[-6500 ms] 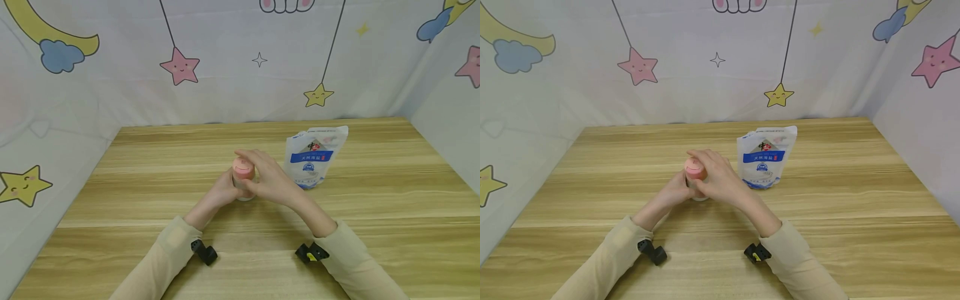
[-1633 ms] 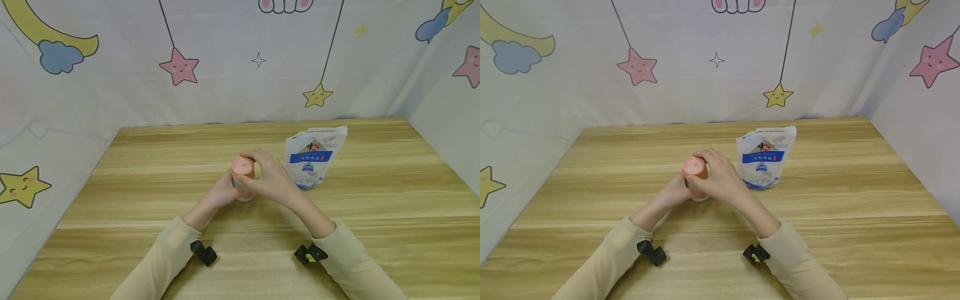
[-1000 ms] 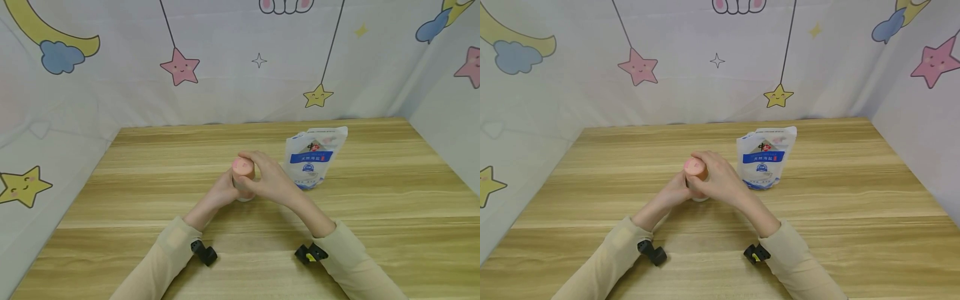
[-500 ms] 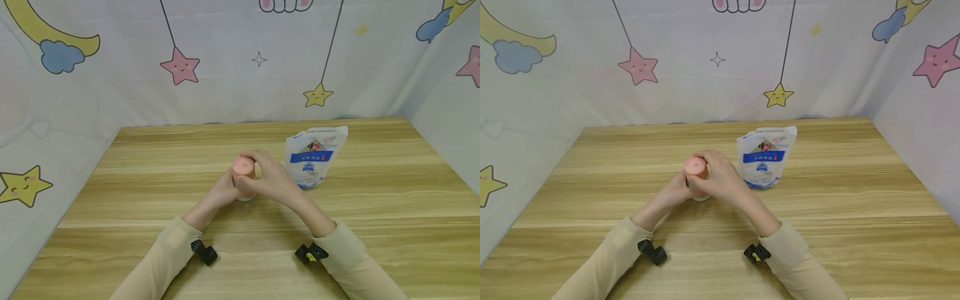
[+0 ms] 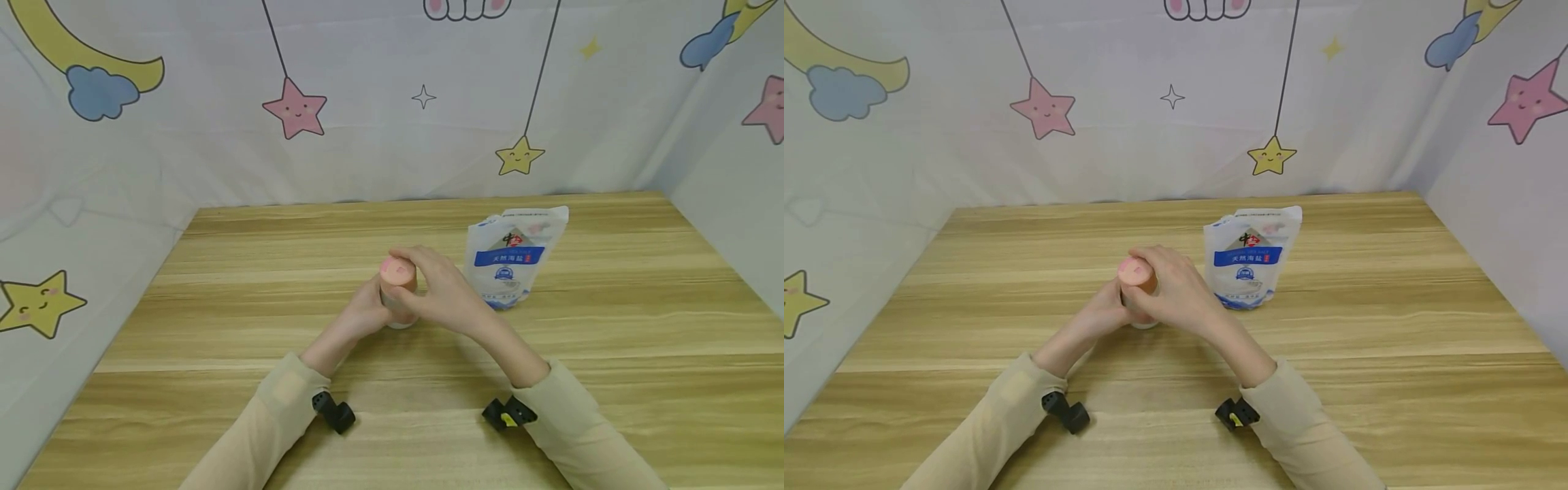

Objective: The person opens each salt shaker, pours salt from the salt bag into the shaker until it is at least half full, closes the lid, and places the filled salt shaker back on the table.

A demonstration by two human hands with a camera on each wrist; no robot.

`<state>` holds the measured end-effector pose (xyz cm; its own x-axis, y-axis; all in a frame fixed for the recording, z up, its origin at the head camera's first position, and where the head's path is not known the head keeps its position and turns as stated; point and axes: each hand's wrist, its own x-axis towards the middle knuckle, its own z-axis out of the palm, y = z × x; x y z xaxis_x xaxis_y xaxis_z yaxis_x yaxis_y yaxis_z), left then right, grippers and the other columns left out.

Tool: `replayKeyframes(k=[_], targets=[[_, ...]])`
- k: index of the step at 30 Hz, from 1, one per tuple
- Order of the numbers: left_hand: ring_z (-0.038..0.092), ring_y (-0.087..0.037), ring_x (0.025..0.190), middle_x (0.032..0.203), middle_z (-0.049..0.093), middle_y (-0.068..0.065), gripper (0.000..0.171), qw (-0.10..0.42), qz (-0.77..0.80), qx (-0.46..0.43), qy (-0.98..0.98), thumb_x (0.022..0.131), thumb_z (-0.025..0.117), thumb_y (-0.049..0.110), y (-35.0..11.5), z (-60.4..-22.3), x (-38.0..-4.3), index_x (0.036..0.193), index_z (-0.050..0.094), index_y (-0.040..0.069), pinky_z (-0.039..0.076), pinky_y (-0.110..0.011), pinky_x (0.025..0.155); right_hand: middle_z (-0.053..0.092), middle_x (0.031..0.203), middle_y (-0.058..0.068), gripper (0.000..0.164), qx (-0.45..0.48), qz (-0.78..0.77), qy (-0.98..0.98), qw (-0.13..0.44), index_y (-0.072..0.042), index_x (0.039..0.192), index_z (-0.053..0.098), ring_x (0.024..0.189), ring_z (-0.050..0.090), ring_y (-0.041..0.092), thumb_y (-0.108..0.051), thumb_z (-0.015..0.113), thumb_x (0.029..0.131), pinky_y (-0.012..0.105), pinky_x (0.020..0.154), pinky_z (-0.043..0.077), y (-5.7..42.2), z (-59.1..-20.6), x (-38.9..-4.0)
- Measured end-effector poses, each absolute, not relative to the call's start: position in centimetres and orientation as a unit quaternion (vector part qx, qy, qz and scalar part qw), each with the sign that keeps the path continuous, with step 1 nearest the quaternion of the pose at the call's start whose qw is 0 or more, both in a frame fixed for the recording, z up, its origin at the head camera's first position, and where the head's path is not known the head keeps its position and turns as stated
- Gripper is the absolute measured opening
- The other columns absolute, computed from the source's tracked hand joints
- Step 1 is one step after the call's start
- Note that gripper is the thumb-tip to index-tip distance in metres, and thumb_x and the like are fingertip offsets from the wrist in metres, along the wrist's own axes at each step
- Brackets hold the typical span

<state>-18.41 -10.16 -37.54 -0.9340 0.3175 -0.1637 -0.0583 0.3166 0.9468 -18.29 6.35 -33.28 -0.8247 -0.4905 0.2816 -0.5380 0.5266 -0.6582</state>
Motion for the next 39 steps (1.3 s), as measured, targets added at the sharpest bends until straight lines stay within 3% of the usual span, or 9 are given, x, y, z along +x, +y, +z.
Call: replayKeyframes(k=[14,24,39], targets=[[0.045,-0.029,0.130,0.137,0.054,-0.010,0.073,0.165,0.581,0.073,0.793,0.074,0.075,0.007,-10.08,-37.32,-18.24,0.140,0.043,0.009,0.032,-0.054,0.114,0.059,0.129,0.003,0.053,0.276,0.388,-0.879,0.028,-0.013,0.133,0.054,0.122,0.055,0.020,-0.034,0.069,0.087,0.040,0.102,0.049,6.26,-33.27,-18.33],[0.046,-0.028,0.129,0.137,0.054,-0.011,0.075,0.160,0.589,0.088,0.787,0.074,0.075,0.006,-10.12,-37.42,-18.28,0.142,0.041,0.009,0.033,-0.052,0.113,0.061,0.125,0.004,0.053,0.271,0.395,-0.876,0.045,-0.012,0.130,0.055,0.116,0.057,0.021,-0.032,0.073,0.084,0.044,0.098,0.051,6.21,-33.48,-18.39],[0.045,-0.028,0.129,0.136,0.054,-0.012,0.074,0.159,0.588,0.085,0.788,0.073,0.074,0.003,-10.10,-37.43,-18.40,0.140,0.042,0.007,0.031,-0.052,0.114,0.054,0.139,0.006,0.058,0.283,0.393,-0.875,0.017,-0.012,0.139,0.049,0.132,0.048,0.025,-0.030,0.068,0.088,0.047,0.110,0.041,6.49,-33.19,-18.19]])
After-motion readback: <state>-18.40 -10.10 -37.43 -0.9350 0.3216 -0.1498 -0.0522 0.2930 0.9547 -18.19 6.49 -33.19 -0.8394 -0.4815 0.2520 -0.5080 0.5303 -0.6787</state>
